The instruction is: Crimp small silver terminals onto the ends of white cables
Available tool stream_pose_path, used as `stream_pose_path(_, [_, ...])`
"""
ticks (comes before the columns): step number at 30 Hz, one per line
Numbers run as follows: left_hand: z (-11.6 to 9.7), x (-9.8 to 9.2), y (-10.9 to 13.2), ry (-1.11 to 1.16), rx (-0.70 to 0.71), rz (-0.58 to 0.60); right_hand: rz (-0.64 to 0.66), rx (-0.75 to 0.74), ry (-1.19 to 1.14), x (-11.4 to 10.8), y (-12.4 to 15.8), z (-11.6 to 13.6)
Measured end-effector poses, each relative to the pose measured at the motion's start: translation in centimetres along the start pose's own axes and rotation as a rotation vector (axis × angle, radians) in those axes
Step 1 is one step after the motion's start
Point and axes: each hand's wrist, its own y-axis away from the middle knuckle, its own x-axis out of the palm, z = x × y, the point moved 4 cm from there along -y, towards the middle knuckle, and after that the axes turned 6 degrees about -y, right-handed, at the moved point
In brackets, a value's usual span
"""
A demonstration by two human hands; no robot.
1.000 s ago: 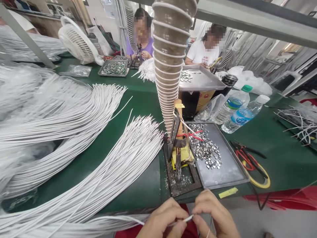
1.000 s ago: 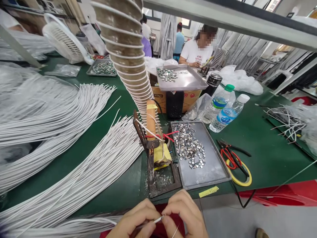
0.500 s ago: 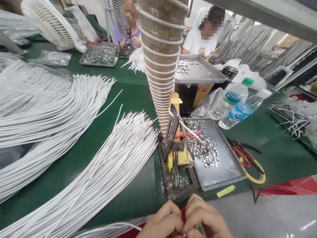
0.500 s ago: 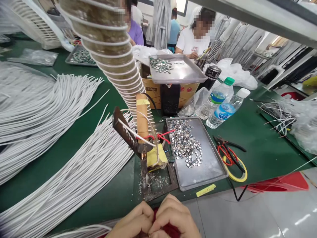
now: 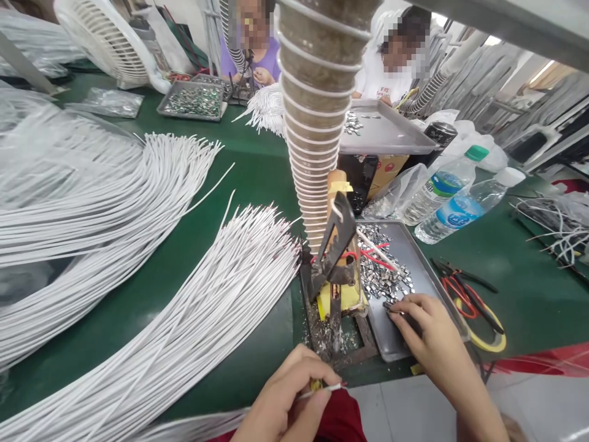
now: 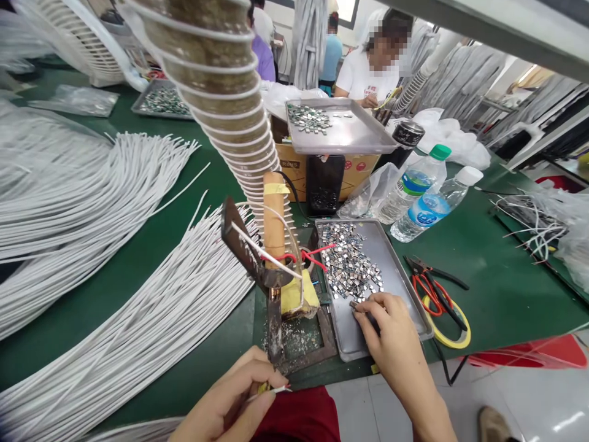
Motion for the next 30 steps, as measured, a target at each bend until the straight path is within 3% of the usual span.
stream_pose_path(4, [-0.2,-0.2,-0.2,0.005,-0.043,-0.01,0.008,-0.089,-0.014,-0.4,0.0,1.3])
stream_pose_path(9, [-0.4,-0.5,-0.2,-0.013,-0.132,-0.037,-0.038,-0.049,-0.225,-1.2,0.7,4.4])
stream_pose_path(14, [-1.4,-1.1,-0.7,0.025,-0.073,-0.118,-0.033,-0.154,-0.595,-0.2,1.9,9.2])
stream_pose_path(17, [-1.4,-1.0,-1.1,0.093,-0.038,-0.117,-0.067,-0.18,-0.702,0.7,2.2,11.0])
stream_pose_path(21, [-1.3,-0.3,-1.3,0.213,-0.072,-0.046,-0.111,-0.172,-0.695,1.2,2.2,11.8])
stream_pose_path(25, [-1.4,0.0,-1.2,0.398,-0.203,-0.049,-0.099,-0.211,-0.676,1.1,2.3,11.8])
stream_pose_path(30, [-1.5,-0.1,-1.2,0.489,-0.246,-0.062,-0.094,-0.236,-0.614,0.9,2.6,11.5])
